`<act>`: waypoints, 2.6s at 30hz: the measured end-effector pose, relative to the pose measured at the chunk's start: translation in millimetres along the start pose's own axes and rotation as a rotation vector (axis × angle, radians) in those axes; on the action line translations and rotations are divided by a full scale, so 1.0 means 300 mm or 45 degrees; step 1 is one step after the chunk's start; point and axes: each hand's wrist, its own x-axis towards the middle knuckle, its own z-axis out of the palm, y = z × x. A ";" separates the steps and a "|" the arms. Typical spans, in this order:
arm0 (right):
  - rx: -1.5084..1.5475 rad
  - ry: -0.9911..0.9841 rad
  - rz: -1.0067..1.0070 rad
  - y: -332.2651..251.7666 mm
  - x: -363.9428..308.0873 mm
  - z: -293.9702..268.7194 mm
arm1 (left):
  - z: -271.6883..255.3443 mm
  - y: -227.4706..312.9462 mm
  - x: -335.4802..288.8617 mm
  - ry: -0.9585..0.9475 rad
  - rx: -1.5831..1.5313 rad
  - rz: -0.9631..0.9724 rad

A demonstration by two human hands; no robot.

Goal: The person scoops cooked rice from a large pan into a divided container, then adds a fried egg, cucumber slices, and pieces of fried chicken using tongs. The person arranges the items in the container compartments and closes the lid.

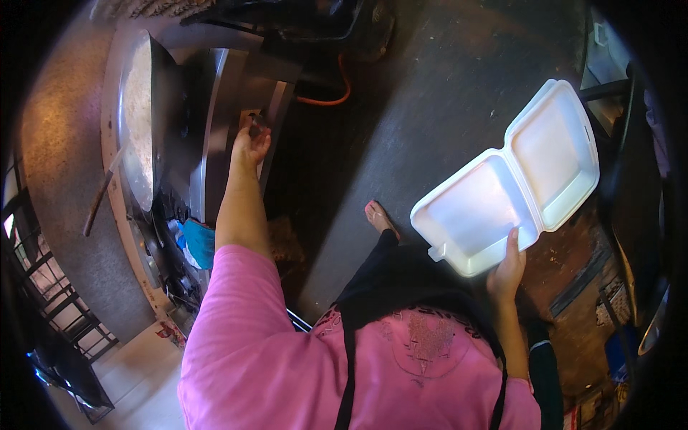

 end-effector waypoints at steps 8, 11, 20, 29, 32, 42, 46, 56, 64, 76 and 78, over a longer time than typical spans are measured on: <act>0.000 -0.059 -0.084 -0.066 -0.013 -0.002 | -0.010 -0.019 -0.003 -0.050 -0.159 -0.003; 0.007 -0.002 -0.100 -0.053 -0.024 0.014 | -0.007 -0.024 0.003 -0.137 -0.173 0.040; 0.123 -0.061 -0.077 0.008 -0.130 0.098 | -0.017 -0.034 0.011 -0.219 -0.212 0.001; 0.096 -0.006 -0.191 0.090 -0.227 0.117 | 0.037 -0.020 -0.019 -0.174 -0.045 0.006; 0.078 0.064 -0.242 0.116 -0.299 0.118 | 0.011 -0.015 0.061 -0.169 -0.048 -0.026; -0.728 0.331 -0.676 -0.048 -0.595 0.024 | 0.097 -0.121 -0.229 -0.432 0.072 -0.385; -0.769 0.401 -0.802 -0.203 -0.731 -0.012 | 0.279 0.062 -0.893 -1.322 0.403 0.228; -0.761 0.393 -0.913 -0.388 -0.591 -0.064 | 0.218 0.268 -2.262 -3.446 -0.096 1.508; -0.822 0.182 -0.970 -0.457 -0.575 -0.083 | 0.225 0.243 -2.328 -3.523 -0.173 1.663; -1.212 -0.823 -1.092 -0.346 -0.462 0.261 | -0.218 0.355 -2.256 -3.158 0.014 2.070; -1.276 -0.891 -0.978 -0.359 -0.473 0.325 | -0.331 0.329 -2.216 -3.380 -0.245 1.835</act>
